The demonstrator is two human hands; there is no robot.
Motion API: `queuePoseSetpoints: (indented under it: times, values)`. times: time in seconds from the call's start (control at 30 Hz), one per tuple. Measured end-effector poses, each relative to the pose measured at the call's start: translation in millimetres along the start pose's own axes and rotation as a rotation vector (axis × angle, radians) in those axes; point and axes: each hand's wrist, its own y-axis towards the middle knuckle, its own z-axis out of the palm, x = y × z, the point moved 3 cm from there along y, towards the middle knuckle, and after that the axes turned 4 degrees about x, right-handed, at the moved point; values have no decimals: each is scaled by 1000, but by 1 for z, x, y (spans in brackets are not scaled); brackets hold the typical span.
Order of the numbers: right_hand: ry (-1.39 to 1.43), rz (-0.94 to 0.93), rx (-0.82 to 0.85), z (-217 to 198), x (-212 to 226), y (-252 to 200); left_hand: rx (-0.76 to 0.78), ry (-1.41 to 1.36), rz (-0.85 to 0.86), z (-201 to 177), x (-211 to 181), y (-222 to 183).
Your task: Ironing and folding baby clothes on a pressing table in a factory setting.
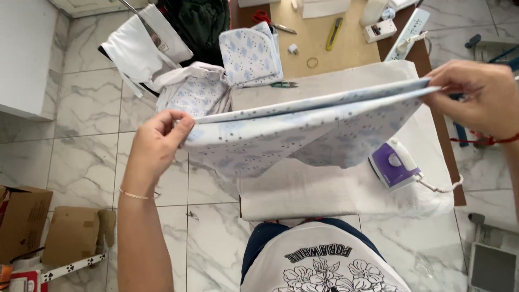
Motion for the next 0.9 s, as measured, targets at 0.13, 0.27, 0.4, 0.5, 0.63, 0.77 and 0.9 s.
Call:
queuePoseSetpoints:
  times: [0.13,0.27,0.4,0.5,0.63,0.77,0.9]
  values:
    - [-377,-162,-134,-9,-15,23,-45,30,102,-7,-15,30]
    - [-472,-410,-376,-19,-11,9,-281,-5,377,-5,-45,14]
    - [-131,-261,-395,27,-22,-72,-216,-167,307,32,23,-14]
    - [-484,-137,-368,90,-37,-117,-164,-90,363,82,109,-20]
    - [-457,-19,-178,181,-41,-169,-115,262,120,165,227,-52]
    - [-480,281,-4,264,-82,-223,23,501,-73,210,289,-75]
    - [-213,375,56,256,-69,-209,-218,326,-82,198,268,-73]
